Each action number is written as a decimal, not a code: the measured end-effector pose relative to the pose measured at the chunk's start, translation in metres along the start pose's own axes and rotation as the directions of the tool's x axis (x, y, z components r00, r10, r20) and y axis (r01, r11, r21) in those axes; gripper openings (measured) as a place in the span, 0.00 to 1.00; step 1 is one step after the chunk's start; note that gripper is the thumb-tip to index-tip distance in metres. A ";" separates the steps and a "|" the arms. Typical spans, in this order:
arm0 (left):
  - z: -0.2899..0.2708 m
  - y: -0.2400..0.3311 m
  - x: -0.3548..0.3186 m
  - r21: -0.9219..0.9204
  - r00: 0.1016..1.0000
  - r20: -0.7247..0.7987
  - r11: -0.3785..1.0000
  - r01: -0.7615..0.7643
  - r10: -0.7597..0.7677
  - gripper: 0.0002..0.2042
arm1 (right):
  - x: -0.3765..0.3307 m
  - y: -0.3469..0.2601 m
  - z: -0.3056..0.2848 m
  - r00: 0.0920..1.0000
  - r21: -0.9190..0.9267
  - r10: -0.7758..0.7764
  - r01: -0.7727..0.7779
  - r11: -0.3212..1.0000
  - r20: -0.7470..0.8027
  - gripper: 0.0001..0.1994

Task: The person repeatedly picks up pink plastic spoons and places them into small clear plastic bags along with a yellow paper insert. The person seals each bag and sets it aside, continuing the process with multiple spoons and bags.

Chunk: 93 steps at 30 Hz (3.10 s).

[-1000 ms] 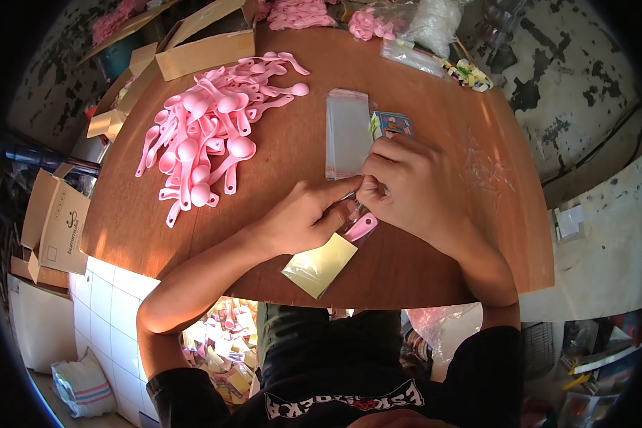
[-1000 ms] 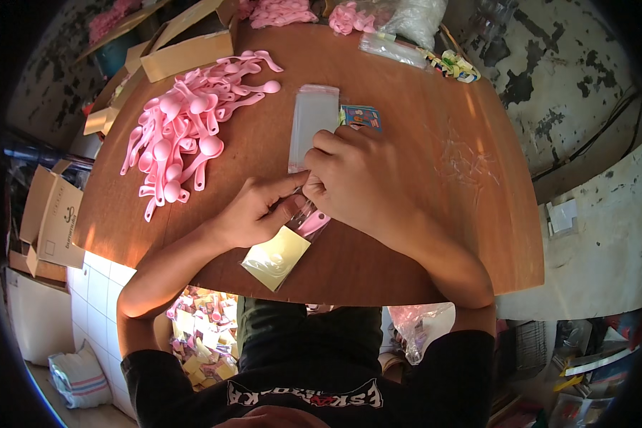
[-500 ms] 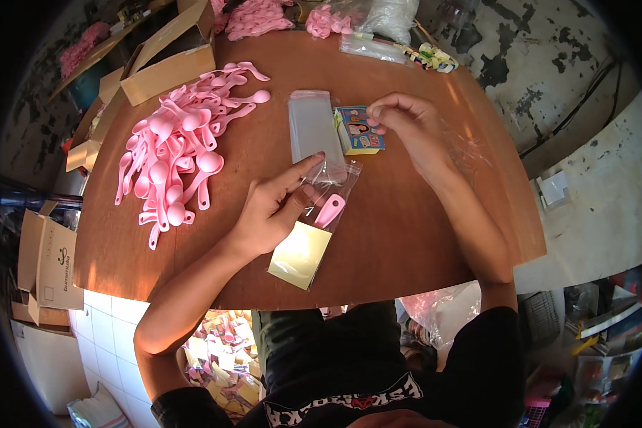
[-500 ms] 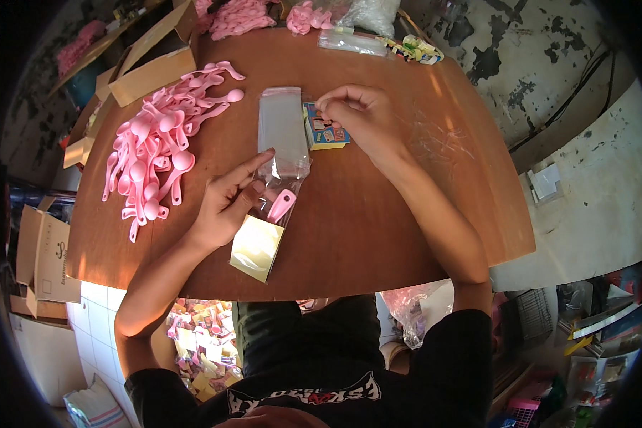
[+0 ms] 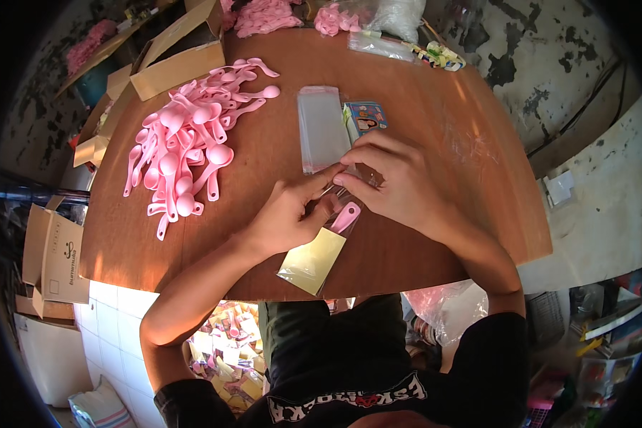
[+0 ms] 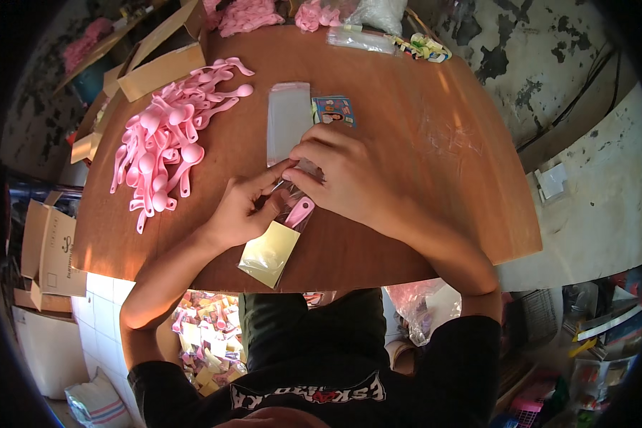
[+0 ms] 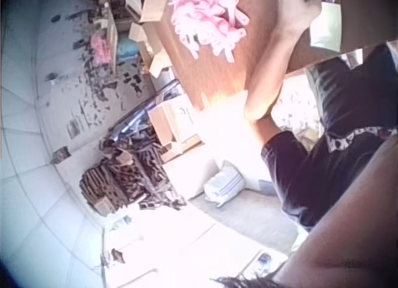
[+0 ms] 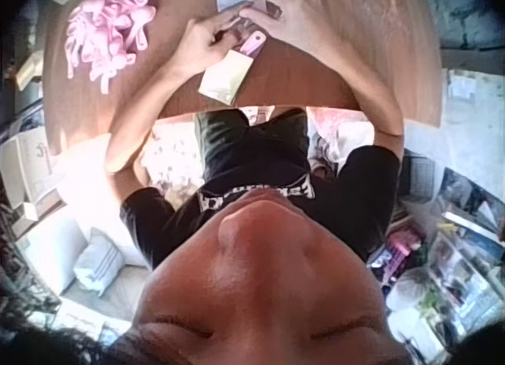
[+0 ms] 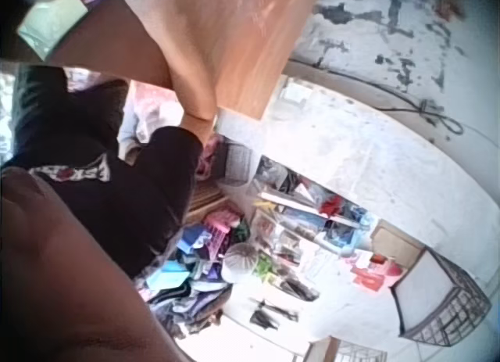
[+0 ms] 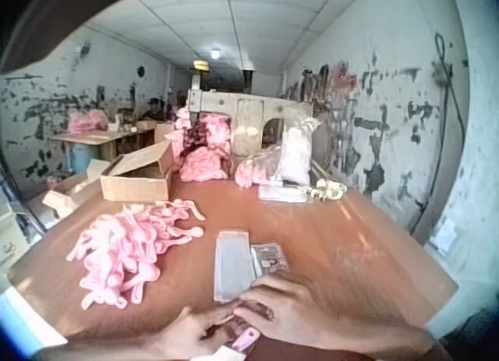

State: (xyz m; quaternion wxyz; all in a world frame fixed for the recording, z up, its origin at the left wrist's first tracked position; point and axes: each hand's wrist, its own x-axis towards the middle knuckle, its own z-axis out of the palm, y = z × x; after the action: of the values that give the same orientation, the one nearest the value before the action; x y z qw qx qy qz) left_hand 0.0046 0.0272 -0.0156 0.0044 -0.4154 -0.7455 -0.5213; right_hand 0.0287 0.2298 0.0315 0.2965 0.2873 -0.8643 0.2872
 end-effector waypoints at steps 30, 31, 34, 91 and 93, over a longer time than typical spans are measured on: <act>0.007 -0.015 0.001 -0.286 0.982 0.004 0.941 0.182 -0.189 0.26 | -0.091 0.255 -0.132 0.462 -0.175 0.266 -0.712 0.680 -0.846 0.09; 0.009 -0.019 0.001 -0.275 0.993 -0.022 0.956 0.102 -0.112 0.26 | -0.092 0.254 -0.128 0.556 -0.289 0.254 -0.706 0.646 -0.791 0.09; 0.010 -0.021 0.001 -0.267 0.992 -0.011 0.957 0.115 -0.122 0.27 | -0.094 0.250 -0.121 0.793 -0.416 0.489 -0.608 0.676 -0.364 0.10; 0.007 -0.015 0.003 -0.423 0.981 0.014 0.888 0.182 -0.194 0.28 | -0.014 0.011 0.007 0.838 0.720 0.487 -0.493 0.488 0.244 0.09; 0.007 -0.013 0.004 -0.442 0.982 0.016 0.880 0.174 -0.186 0.26 | -0.017 0.011 0.010 0.825 0.708 0.511 -0.509 0.490 0.240 0.09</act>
State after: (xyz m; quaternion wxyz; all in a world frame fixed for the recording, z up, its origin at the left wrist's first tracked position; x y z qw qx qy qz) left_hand -0.0031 0.0339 -0.0274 -0.1281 -0.3274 -0.6428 -0.6805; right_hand 0.0287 0.2361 0.0096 0.0542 0.1137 -0.7129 0.6898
